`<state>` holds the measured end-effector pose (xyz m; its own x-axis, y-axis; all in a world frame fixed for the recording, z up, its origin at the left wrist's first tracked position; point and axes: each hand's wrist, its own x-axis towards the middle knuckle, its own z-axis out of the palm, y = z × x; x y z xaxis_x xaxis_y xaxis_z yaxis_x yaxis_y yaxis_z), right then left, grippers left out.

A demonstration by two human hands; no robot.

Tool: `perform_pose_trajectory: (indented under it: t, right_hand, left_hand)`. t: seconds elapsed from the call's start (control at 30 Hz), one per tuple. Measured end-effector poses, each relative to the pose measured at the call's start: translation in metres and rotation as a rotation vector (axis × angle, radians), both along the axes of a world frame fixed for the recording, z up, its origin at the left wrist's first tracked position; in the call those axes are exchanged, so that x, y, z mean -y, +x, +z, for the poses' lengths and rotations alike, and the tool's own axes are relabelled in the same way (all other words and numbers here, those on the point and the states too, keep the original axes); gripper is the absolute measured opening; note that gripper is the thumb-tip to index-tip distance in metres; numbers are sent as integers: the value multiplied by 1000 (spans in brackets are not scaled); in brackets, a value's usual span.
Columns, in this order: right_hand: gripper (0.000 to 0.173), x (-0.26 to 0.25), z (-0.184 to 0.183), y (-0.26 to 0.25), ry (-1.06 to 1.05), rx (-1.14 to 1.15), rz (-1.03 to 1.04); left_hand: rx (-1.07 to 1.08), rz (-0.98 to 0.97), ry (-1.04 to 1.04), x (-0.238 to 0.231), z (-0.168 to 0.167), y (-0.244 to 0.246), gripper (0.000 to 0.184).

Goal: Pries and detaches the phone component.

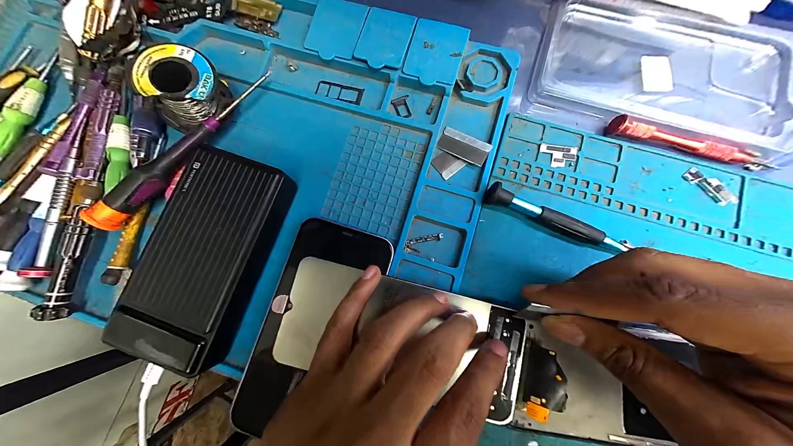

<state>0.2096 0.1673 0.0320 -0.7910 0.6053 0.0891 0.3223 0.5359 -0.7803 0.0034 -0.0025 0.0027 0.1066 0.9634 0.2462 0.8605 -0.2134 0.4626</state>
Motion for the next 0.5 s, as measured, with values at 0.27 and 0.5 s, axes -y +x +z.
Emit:
perform_pose_trajectory:
  t: [0.27,0.5]
  right_hand:
    - [12,2,4,7,-29,29,26]
    - [14,-1,1,1,92,80,36]
  left_hand:
    - [-94,25,-29,-1,4,2,49]
    - [-97,10,-40,-2,5,2,48]
